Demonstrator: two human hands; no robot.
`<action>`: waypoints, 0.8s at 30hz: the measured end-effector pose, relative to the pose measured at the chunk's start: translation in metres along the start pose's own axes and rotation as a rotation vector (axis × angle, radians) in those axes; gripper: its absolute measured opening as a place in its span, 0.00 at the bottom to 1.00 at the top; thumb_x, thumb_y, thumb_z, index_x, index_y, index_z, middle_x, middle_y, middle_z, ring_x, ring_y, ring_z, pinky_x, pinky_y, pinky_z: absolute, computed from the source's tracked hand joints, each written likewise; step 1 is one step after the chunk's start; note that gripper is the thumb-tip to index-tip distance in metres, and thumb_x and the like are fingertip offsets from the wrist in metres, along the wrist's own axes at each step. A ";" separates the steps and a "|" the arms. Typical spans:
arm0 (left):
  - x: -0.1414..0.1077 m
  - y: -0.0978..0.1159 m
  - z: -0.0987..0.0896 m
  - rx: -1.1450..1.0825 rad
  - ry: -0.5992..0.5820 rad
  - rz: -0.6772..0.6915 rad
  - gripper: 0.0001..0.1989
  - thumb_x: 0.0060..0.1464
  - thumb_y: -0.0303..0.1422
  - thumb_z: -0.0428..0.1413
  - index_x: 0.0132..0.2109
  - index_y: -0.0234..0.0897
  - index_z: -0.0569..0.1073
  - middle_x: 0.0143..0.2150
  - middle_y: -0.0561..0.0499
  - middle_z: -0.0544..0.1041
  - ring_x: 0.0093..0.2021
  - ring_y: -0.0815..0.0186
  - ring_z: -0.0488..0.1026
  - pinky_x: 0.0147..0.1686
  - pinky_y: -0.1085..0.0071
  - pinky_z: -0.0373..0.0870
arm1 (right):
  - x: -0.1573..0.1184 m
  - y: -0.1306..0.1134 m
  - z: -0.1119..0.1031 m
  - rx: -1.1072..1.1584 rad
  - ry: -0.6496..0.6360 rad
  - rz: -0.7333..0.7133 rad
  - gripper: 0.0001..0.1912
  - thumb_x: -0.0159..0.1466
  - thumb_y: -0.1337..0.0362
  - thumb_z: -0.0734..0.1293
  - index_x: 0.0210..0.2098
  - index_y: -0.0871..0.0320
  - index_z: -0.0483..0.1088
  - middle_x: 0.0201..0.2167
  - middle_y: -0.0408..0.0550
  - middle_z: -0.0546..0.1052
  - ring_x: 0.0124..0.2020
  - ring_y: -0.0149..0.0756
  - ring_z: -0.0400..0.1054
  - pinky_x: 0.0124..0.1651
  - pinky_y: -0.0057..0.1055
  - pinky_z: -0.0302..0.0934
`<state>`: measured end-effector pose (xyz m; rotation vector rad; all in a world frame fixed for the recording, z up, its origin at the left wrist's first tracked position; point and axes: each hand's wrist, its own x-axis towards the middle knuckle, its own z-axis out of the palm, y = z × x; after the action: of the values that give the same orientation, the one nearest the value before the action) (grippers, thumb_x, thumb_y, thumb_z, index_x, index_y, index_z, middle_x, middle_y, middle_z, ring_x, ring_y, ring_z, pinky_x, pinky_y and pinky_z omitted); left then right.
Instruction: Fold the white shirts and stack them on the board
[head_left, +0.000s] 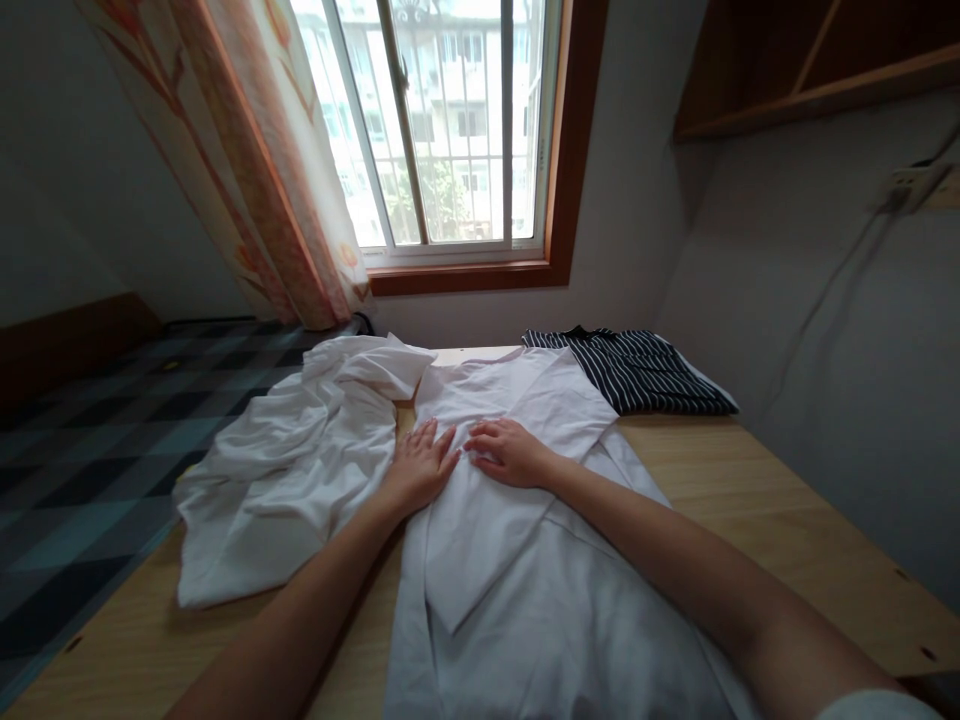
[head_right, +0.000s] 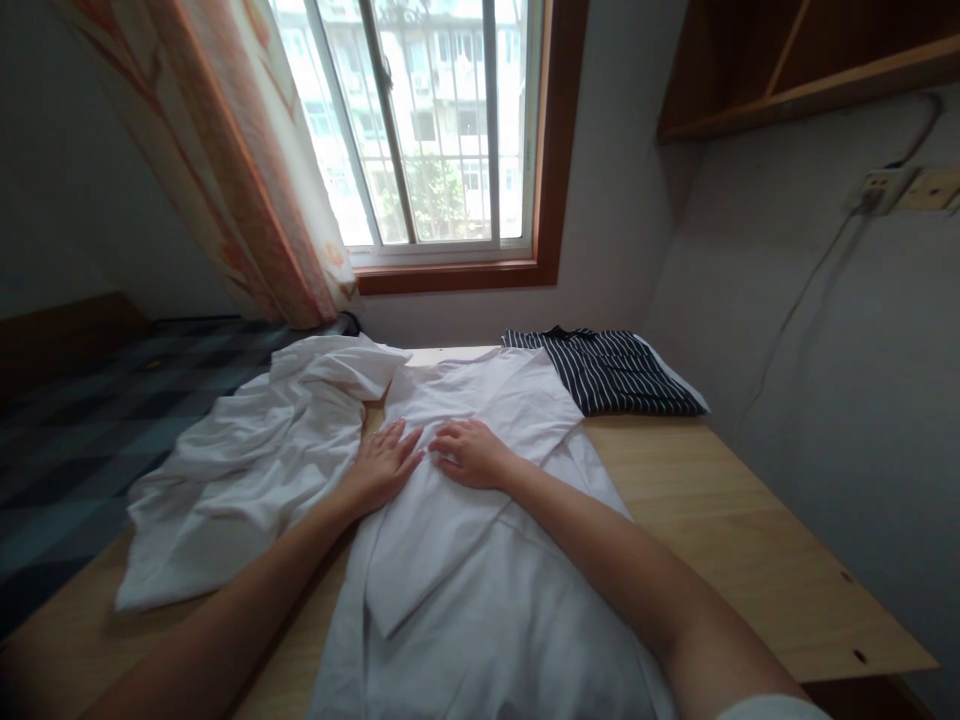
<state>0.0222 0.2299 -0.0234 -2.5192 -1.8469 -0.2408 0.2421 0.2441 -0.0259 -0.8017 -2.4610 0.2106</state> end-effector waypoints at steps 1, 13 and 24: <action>-0.001 0.001 0.000 0.004 -0.001 -0.004 0.29 0.67 0.47 0.42 0.69 0.40 0.62 0.73 0.40 0.57 0.73 0.51 0.50 0.69 0.51 0.45 | 0.001 0.002 -0.002 0.028 0.004 0.002 0.14 0.68 0.61 0.66 0.52 0.55 0.74 0.54 0.54 0.76 0.56 0.43 0.68 0.61 0.44 0.59; 0.083 -0.022 -0.061 0.062 0.203 -0.169 0.19 0.66 0.29 0.42 0.55 0.30 0.72 0.56 0.36 0.75 0.52 0.54 0.76 0.53 0.62 0.70 | 0.013 0.135 -0.117 -0.120 0.323 0.907 0.22 0.62 0.71 0.65 0.56 0.64 0.73 0.58 0.61 0.73 0.59 0.48 0.67 0.62 0.36 0.58; 0.167 -0.036 -0.061 -0.074 -0.024 -0.406 0.10 0.50 0.23 0.57 0.41 0.29 0.78 0.38 0.40 0.81 0.42 0.57 0.78 0.43 0.69 0.70 | 0.011 0.188 -0.114 0.199 0.378 1.196 0.12 0.56 0.69 0.70 0.40 0.67 0.77 0.28 0.51 0.78 0.28 0.36 0.72 0.30 0.26 0.63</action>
<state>0.0296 0.3932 0.0556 -2.1695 -2.3866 -0.2856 0.3905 0.4006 0.0182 -1.9007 -1.3242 0.6320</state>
